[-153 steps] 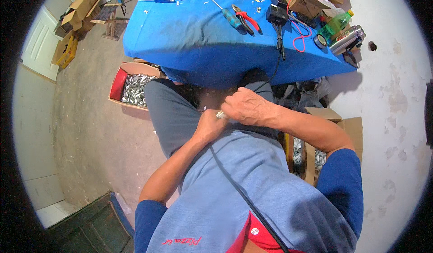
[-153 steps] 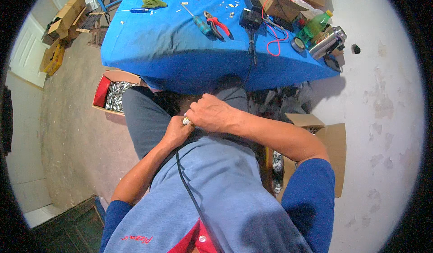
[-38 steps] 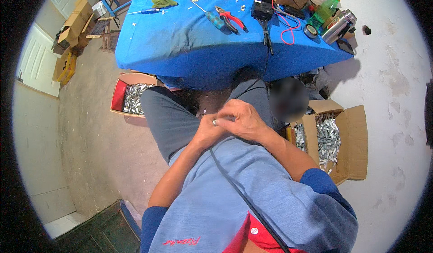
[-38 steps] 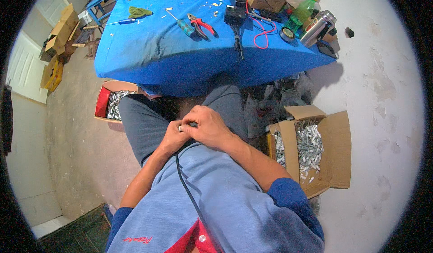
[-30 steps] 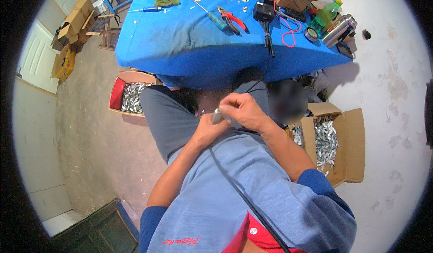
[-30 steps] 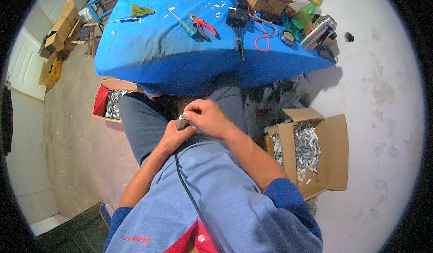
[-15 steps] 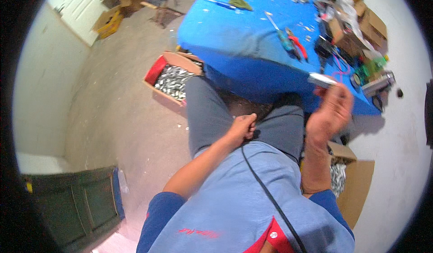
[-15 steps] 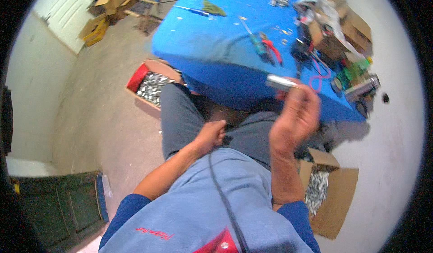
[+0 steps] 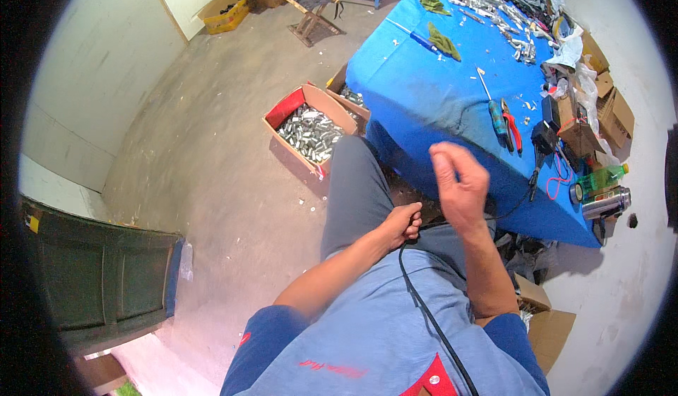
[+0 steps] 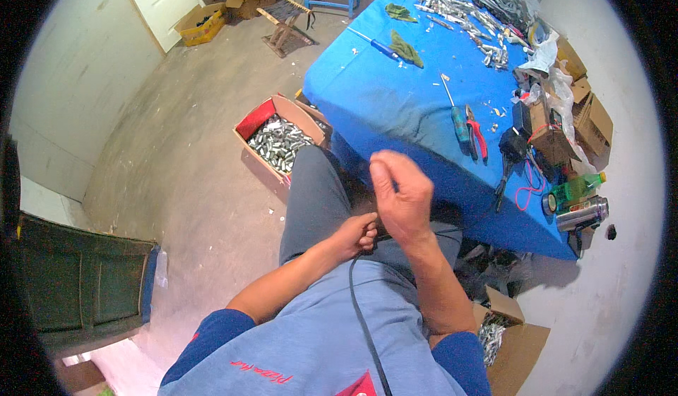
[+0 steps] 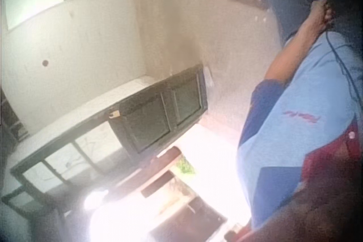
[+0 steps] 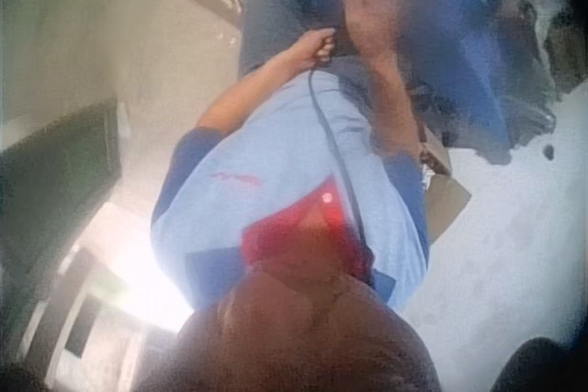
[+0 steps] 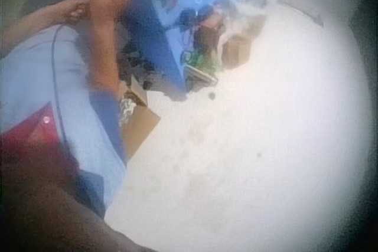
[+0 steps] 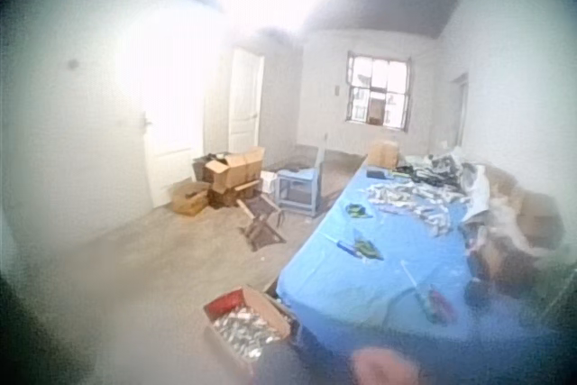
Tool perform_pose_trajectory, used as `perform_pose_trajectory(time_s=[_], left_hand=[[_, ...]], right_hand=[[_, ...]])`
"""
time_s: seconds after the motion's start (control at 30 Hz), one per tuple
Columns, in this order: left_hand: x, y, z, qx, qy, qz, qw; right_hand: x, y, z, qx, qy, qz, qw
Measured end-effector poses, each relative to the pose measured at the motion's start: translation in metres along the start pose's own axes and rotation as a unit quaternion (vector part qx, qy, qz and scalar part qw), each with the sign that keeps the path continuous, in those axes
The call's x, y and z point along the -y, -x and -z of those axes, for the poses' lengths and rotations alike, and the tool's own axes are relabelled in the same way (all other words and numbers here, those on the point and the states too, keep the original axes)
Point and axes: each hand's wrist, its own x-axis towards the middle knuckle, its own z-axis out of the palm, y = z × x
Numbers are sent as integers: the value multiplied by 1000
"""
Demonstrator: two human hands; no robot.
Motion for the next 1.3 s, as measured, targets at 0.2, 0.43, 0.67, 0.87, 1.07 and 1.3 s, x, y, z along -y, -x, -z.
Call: perform_pose_trajectory(time_s=[0.2,0.43,0.67,0.87,1.07,1.3], left_hand=[[41,-22,0,-76,-98,-248,961],[14,-41,-41,-85,-320,-44,943],[5,-107,-95,-71,-554,-236,795],[-2,-115,-94,-74,-597,-253,758],[51,-121,-108,-19,-744,-202,637],[60,-122,-80,12,-743,-136,655]], right_hand=[[-31,103,-46,284,32,141,948],[39,92,-78,540,-117,57,831],[112,43,-79,576,-265,199,748],[9,9,-33,619,79,80,778],[34,31,-82,584,-400,33,705],[68,15,-65,228,-623,304,684]])
